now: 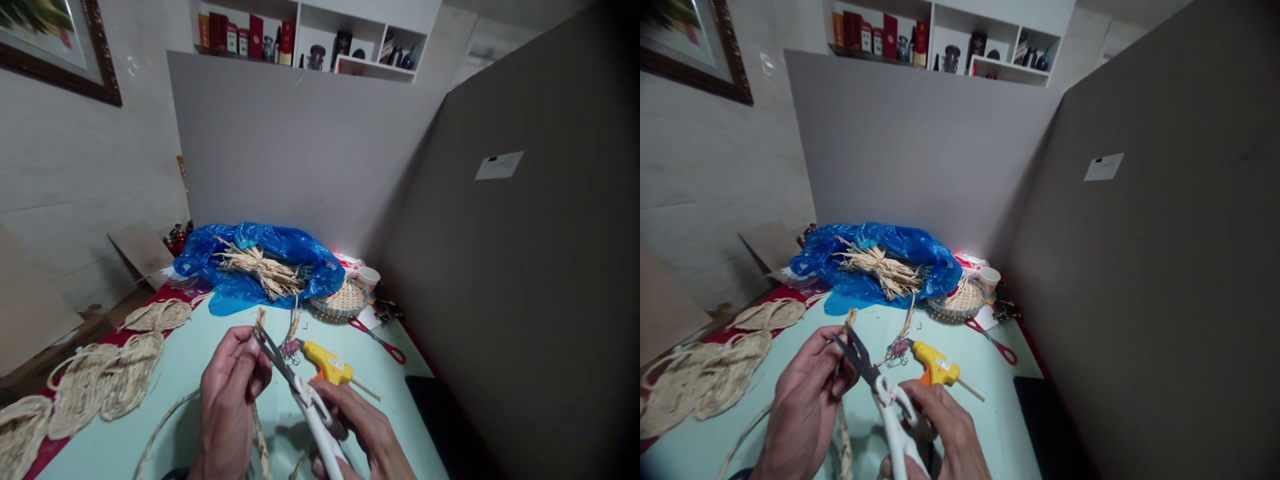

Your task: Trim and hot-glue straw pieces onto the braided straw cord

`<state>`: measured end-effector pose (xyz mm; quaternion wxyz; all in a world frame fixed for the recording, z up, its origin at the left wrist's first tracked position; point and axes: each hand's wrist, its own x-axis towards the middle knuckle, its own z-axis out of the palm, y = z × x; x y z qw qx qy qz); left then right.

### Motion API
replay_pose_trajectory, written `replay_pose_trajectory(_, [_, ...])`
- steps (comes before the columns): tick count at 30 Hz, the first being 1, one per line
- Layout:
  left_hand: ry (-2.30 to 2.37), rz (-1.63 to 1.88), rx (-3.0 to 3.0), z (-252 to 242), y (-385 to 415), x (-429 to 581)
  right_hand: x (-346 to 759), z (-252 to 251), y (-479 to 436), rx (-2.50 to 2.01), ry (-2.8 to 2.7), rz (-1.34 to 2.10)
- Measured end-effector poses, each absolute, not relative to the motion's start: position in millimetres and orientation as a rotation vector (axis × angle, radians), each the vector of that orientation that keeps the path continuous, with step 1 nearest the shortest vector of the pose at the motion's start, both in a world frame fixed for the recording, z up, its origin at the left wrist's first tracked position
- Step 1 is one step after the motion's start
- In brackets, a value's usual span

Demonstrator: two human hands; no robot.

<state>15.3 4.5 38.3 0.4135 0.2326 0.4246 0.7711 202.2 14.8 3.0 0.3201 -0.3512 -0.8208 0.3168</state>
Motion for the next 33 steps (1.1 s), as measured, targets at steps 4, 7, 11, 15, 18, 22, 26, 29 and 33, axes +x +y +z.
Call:
replay_pose_trajectory(4, [1.077, 1.933, 0.585, 38, 3, 14, 200, 10, 10, -0.949, -2.146, 0.787])
replay_pose_trajectory(7, [1.089, 1.918, 0.575, 37, 2, 14, 198, 13, 8, -0.999, -2.119, 0.807])
replay_pose_trajectory(11, [1.101, 1.885, 0.589, 39, 1, 16, 199, 11, 9, -1.007, -2.1, 0.859])
replay_pose_trajectory(15, [1.116, 1.831, 0.632, 39, 2, 19, 200, 9, 9, -1.096, -2.076, 0.907])
replay_pose_trajectory(18, [1.138, 1.745, 0.672, 35, -1, 21, 197, 13, 6, -1.18, -2.027, 0.961])
replay_pose_trajectory(22, [1.169, 1.651, 0.699, 29, -7, 21, 192, 16, 1, -1.201, -2.004, 1.072])
replay_pose_trajectory(26, [1.187, 1.62, 0.689, 24, -9, 21, 190, 11, 0, -1.243, -2.033, 1.123])
replay_pose_trajectory(29, [1.199, 1.621, 0.663, 20, -11, 22, 188, 9, 1, -1.302, -2.104, 1.172])
replay_pose_trajectory(33, [1.204, 1.632, 0.621, 17, -16, 26, 185, 13, -1, -1.351, -2.128, 1.167])
